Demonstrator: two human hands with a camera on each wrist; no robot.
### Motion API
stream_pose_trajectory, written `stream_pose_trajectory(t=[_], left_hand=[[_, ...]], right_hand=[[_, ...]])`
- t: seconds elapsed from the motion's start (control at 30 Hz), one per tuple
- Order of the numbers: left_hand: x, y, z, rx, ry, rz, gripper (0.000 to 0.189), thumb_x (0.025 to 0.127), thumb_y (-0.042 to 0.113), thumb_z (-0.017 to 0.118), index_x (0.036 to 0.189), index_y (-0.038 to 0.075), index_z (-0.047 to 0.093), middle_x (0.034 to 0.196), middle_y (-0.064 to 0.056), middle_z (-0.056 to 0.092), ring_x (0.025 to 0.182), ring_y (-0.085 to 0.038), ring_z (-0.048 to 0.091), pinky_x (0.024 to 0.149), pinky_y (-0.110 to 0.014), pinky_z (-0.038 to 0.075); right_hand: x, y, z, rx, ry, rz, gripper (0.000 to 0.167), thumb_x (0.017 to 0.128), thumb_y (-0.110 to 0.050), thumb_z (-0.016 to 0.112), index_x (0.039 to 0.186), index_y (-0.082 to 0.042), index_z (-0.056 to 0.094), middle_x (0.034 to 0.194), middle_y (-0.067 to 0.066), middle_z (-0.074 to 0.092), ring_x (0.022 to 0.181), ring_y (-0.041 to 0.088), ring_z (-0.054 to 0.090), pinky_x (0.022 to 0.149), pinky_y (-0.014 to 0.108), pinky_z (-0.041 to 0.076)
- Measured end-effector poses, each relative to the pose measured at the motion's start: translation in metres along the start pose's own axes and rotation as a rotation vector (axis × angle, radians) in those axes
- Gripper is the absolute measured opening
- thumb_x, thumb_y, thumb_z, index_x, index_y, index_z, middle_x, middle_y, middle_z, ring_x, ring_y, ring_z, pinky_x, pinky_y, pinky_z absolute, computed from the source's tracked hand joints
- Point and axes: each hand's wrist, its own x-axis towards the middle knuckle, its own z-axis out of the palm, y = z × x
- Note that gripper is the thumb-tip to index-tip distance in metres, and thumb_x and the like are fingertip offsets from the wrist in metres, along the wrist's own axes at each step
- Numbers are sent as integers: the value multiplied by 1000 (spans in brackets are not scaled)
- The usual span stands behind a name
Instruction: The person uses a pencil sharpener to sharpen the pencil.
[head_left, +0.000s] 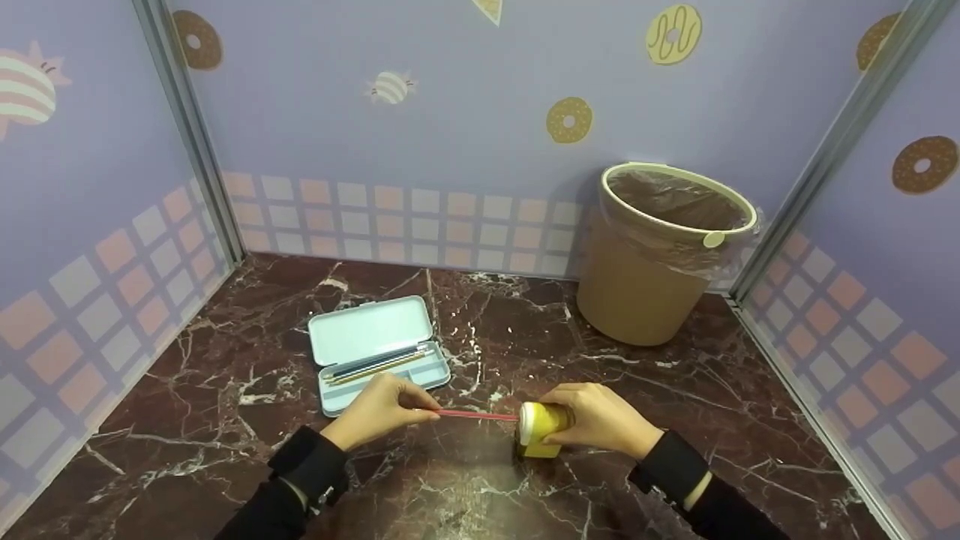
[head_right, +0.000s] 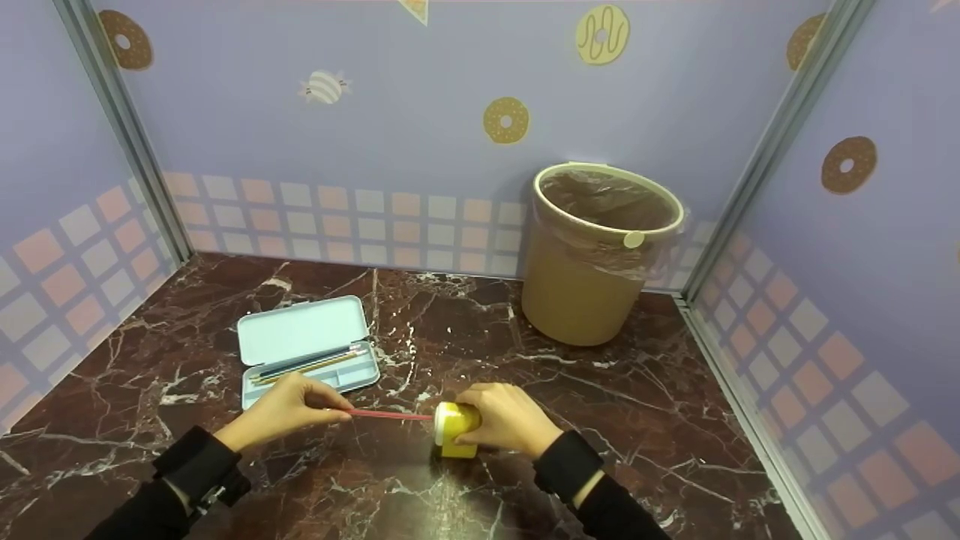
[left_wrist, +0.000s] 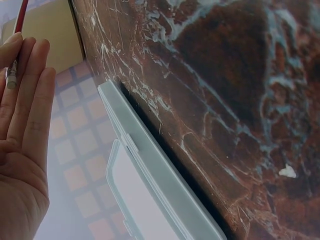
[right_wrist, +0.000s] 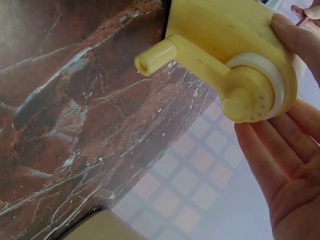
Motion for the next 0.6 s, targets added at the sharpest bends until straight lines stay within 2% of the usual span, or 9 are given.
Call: stream_pose_trajectory(t=[0.27,0.6], left_hand=[[2,1,2,-9,-2,-24,11,86,17,81,94,8,82,91,-11,81,80,-19,78,72,-20,59],[4,0,6,10,11,-5,11,85,15,82,92,7,82,90,-10,81,78,-18,77,73,-19,59]], right_hand=[[1,3,3,57,4,6,47,79,-33,88,117,-10,74,110,4,78,96,18,75,83,32,61],[1,4,5,75,20,-5,46,78,-29,89,117,-9,74,110,4,78,97,19,75,84,32,61]])
